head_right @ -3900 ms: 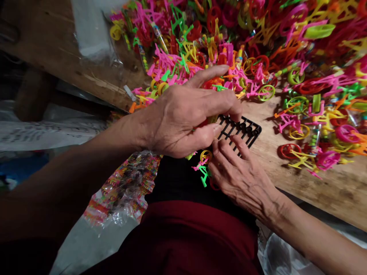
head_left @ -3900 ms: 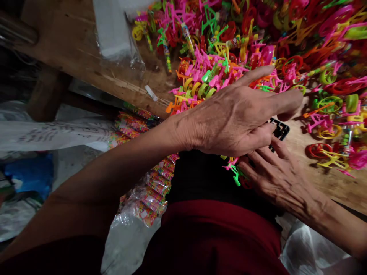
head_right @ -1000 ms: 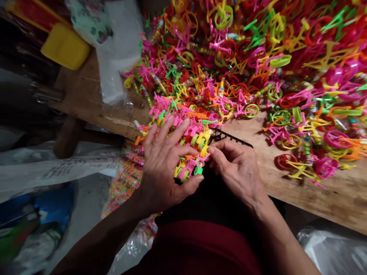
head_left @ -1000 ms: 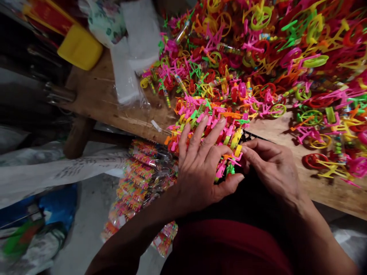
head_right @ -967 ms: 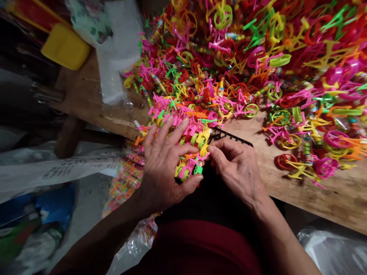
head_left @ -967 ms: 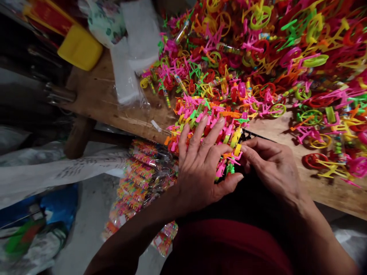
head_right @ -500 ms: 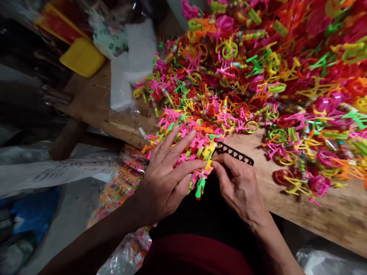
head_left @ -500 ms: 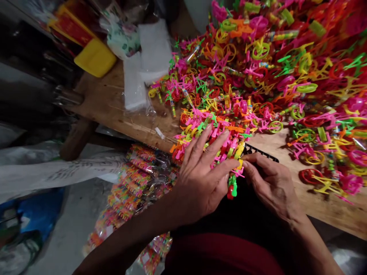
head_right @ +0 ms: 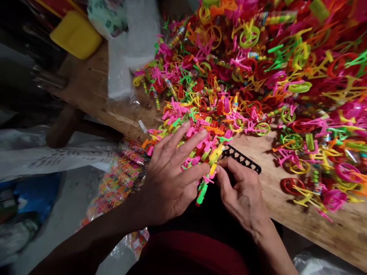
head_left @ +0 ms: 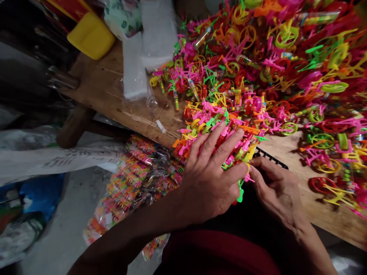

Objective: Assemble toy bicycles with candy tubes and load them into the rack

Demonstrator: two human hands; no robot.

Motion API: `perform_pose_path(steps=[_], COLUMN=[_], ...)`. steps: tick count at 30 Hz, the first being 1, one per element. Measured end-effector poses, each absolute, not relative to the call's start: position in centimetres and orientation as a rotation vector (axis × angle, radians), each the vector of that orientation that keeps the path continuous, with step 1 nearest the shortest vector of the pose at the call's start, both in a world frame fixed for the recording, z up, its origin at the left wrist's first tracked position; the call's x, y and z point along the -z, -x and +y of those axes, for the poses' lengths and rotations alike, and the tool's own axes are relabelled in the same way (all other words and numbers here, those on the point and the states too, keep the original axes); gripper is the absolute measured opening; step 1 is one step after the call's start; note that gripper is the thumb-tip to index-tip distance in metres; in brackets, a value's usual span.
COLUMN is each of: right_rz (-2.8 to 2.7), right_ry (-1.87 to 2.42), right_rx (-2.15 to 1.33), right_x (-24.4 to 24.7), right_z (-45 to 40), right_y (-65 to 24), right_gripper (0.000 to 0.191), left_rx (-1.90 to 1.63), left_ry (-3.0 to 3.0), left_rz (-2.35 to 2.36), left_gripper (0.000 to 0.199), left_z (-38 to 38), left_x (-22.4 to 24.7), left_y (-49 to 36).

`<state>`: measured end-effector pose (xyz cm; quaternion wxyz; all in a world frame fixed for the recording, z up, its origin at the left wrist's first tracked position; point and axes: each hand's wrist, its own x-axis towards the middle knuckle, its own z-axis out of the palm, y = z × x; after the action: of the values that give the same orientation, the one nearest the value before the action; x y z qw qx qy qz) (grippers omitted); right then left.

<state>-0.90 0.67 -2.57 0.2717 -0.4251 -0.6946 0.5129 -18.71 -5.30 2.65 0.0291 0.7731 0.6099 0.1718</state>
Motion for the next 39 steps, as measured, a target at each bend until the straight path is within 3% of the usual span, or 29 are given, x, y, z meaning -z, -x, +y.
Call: perform_pose_path(steps=[6,13,18,20,25,28,32,39], right_rz=[-1.532,-1.376,-1.51,-1.656,-1.965,-2.127,-2.195,-2.129], right_ry=[1.247,1.24,1.187,1.192,1.372,1.444,1.432,1.415], right_rx=[-1.753,-1.938,-1.947,-1.752,-0.445,0.012,0.086,-0.02], right_x=[1.6,1.3,1.7,1.7,1.4,1.9,3.0,0.3], right_z=[2.0,3.0,3.7,4.0,6.6,9.3,12.1,9.9], right_y=[1.3,1.8,1.2,0.3,-1.4,-1.1,-0.5,-3.4], right_gripper=[0.029,0.041,0.042,0.037,0.026,0.021,0.012,0.018], left_rx=[-0.613,-0.522,-0.313,-0.301,-0.383,-0.391,-0.434,-0.453], left_ry=[-2.316,-2.593,-2.651,-2.603,-2.575,-2.571,-2.57,-2.554], left_rz=[1.889,1.872,1.692,1.711,1.715,1.705,1.698,1.741], left_gripper=[0.033,0.041,0.048,0.044,0.026,0.023,0.023,0.023], left_z=[-5.6,-4.6,-1.7,-1.3,-1.5,-1.6,-1.4,-0.9], left_x=[-2.7,-5.2,-4.3,-3.7,-3.4,-3.6,-3.5,-3.4], left_y=[18.6,19.1,18.6,18.5,18.5,18.6,18.6,18.4])
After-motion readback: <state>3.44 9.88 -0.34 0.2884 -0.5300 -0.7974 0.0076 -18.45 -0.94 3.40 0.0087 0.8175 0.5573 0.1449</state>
